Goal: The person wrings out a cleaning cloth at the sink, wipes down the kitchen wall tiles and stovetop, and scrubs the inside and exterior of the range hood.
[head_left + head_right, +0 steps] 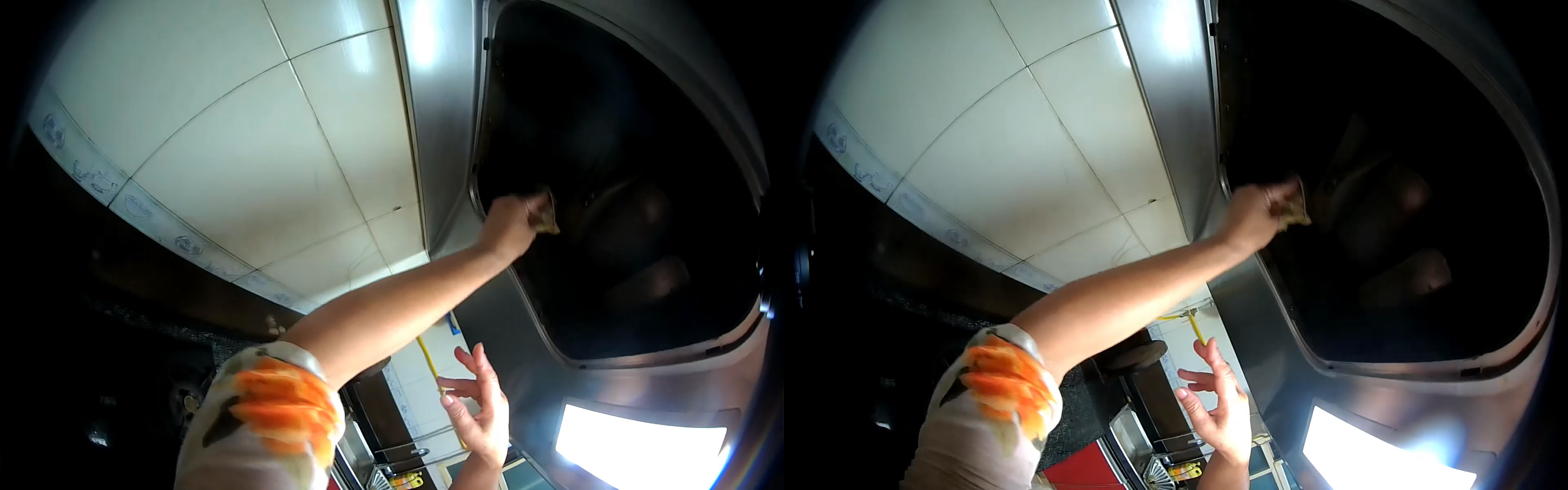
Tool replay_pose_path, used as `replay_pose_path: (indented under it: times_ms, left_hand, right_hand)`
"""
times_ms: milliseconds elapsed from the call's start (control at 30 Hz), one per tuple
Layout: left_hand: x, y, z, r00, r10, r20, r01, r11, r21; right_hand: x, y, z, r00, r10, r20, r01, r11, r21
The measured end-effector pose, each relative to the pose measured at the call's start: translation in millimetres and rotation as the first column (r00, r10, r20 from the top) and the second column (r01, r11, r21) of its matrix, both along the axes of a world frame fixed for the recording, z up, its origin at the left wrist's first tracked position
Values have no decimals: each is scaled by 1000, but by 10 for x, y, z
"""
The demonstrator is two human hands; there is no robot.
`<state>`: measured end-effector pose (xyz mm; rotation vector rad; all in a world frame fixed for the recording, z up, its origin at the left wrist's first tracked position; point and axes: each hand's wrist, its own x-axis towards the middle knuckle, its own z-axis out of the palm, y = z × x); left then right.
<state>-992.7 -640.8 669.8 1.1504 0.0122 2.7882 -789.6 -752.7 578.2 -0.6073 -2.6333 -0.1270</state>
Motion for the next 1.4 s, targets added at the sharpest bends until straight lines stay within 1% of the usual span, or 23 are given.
replay_pose_path:
  times_ms: [33,100,167,233,267,300,367,433,500,533,567,633,700,767,800,833,967,1033,1133,1267,1333,1367,1400]
  left_hand:
    - [-120,-208,-54,982,-189,22,187,980,71]
    - [-213,-543,-75,941,70,332,-123,983,140]
    - [-375,-794,13,934,-13,358,-117,933,339]
    - [-313,-845,80,949,200,243,-247,952,180]
    - [-158,-835,96,860,249,445,-386,888,248]
    - [-75,-797,69,880,177,441,-326,900,289]
    - [104,-685,-61,884,276,378,-351,925,143]
    - [372,-411,-200,953,277,119,-279,960,-1]
    - [609,-152,-266,915,389,108,-396,917,47]
    - [595,-101,-263,985,170,4,-170,983,-64]
    - [496,-161,-250,982,-163,94,168,985,-46]
    - [242,-335,-304,901,-359,244,327,931,165]
    - [168,-356,-286,925,-354,138,346,935,77]
    - [318,-243,-60,974,58,221,-87,989,124]
    - [302,-427,-26,952,-294,87,266,934,238]
    - [272,-611,17,799,-596,-79,590,751,298]
    - [318,-302,135,724,-633,-274,667,542,511]
    - [377,-202,218,740,-651,-169,640,602,478]
    - [450,-183,194,530,-840,-112,714,371,594]
    - [509,-69,203,593,-800,-93,696,452,558]
    - [460,-21,235,543,-839,-8,786,505,357]
    - [444,-106,202,544,-839,2,782,509,360]
    - [414,-255,164,583,-811,54,763,569,307]
  right_hand:
    - [21,-6,-1,1000,-1,-4,1,1000,2]
    - [65,-6,-16,999,42,-18,-42,999,-12]
    - [93,-30,-89,999,11,39,-10,1000,-16]
    - [95,-38,-119,994,-28,104,28,1000,-3]
    - [118,-32,-128,994,-34,105,35,999,-5]
    - [135,-6,-143,994,-29,106,30,1000,-4]
    - [153,39,-164,994,-19,108,19,1000,-5]
    - [141,61,-195,986,4,167,-1,1000,-20]
    - [103,57,-176,987,-2,158,8,999,-40]
    - [101,54,-161,991,-7,137,13,999,-37]
    - [110,44,-155,993,-21,115,25,999,-32]
    - [173,71,-149,997,-7,78,11,999,-51]
    - [211,101,-176,996,0,85,7,996,-91]
    - [218,104,-232,994,-23,104,35,993,-111]
    - [230,116,-255,991,-48,129,66,989,-135]
    - [250,130,-271,985,-74,153,98,982,-159]
    - [348,141,-277,984,-50,169,77,984,-159]
    - [416,111,-302,981,-67,183,97,982,-160]
    - [463,74,-325,975,-94,201,130,976,-172]
    - [475,93,-342,981,-90,174,124,973,-195]
    - [452,111,-327,984,-93,155,124,972,-199]
    - [445,168,-295,991,-67,120,86,984,-158]
    - [401,250,-238,999,-8,-46,1,989,-146]
